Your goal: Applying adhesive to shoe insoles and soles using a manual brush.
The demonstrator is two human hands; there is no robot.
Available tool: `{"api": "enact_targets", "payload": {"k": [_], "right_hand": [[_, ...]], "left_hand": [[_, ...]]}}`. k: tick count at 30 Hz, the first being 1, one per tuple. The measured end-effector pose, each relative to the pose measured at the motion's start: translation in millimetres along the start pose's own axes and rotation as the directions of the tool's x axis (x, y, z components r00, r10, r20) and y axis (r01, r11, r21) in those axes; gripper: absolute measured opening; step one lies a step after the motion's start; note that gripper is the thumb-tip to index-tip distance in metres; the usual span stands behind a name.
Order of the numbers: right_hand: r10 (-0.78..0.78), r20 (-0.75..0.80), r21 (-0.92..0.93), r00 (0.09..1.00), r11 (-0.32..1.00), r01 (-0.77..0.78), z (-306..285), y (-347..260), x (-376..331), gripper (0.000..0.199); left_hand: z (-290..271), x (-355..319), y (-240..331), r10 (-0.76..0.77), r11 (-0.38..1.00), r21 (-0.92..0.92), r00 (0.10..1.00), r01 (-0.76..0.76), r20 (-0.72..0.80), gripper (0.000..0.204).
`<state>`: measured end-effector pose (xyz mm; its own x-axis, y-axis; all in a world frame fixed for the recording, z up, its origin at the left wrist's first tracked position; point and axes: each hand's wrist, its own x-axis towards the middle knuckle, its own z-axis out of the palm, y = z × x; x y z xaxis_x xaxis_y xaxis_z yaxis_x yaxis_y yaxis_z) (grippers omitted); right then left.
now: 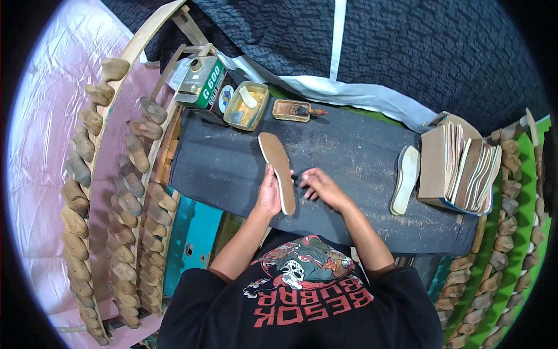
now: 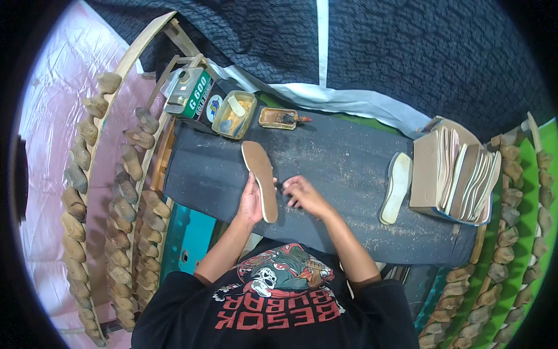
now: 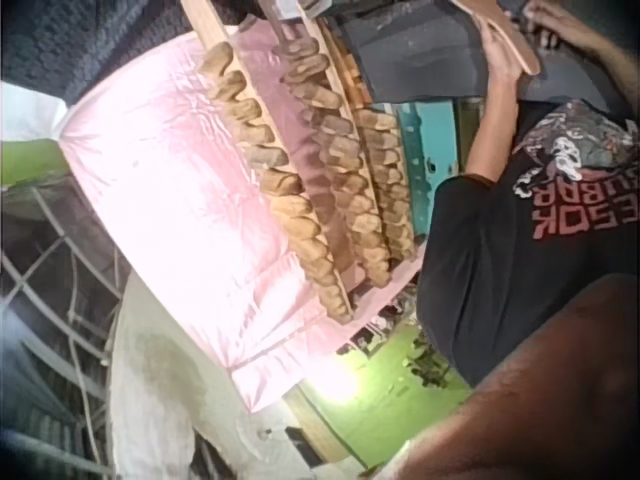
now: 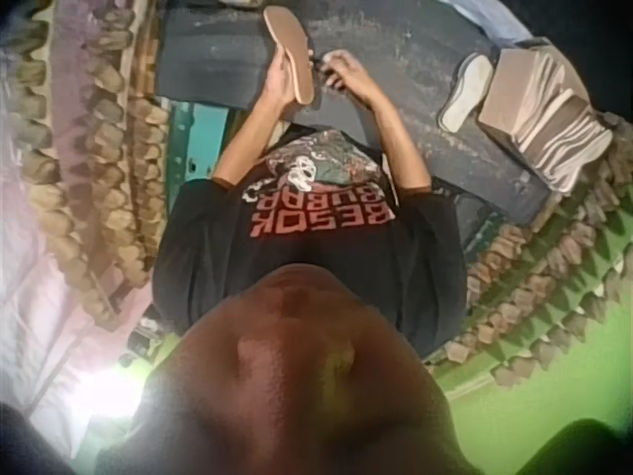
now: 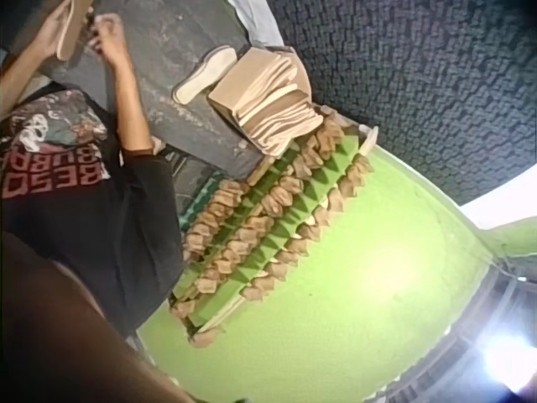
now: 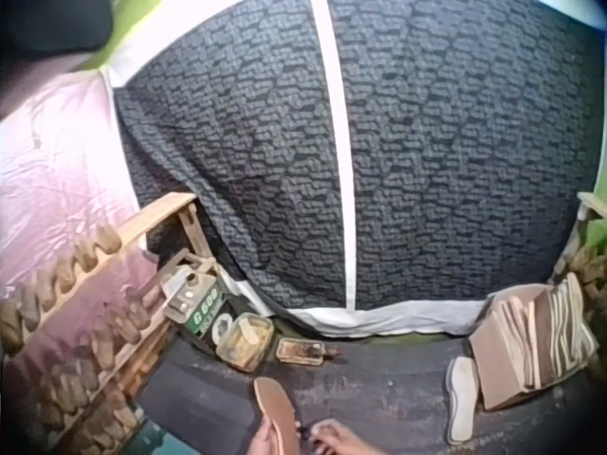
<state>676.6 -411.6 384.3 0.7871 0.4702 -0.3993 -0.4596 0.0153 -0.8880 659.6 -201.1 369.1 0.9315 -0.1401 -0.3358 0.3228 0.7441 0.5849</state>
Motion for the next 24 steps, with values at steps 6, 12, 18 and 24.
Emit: {"api": "enact_targets", "payload": {"k": [6,12,18,24], "right_hand": [[-0.134,0.164,0.121,0.977,0.986,0.114,36.8,7.7,-32.6,0.06],[-0.14,0.138,0.106,0.98,0.986,0.126,42.6,0.4,-42.6,0.059],[-0.055,0.207,0.106,0.977,0.994,0.034,36.7,-13.4,-53.4,0.049],[0.081,-0.008,0.196,0.997,0.977,-0.078,60.0,-2.3,-62.7,0.026]], "left_hand": [[30.4,-15.9,3.8,0.031,0.99,0.14,0.998,-0.024,-0.048,0.068],[44.1,-26.7,0.9,0.129,0.959,0.252,0.992,-0.127,0.008,0.102],[29.5,-36.2,36.3,0.23,0.908,0.345,0.971,-0.236,0.06,0.103],[-16.5,-71.8,71.9,0.294,0.818,0.496,0.953,-0.293,0.077,0.094]]}}
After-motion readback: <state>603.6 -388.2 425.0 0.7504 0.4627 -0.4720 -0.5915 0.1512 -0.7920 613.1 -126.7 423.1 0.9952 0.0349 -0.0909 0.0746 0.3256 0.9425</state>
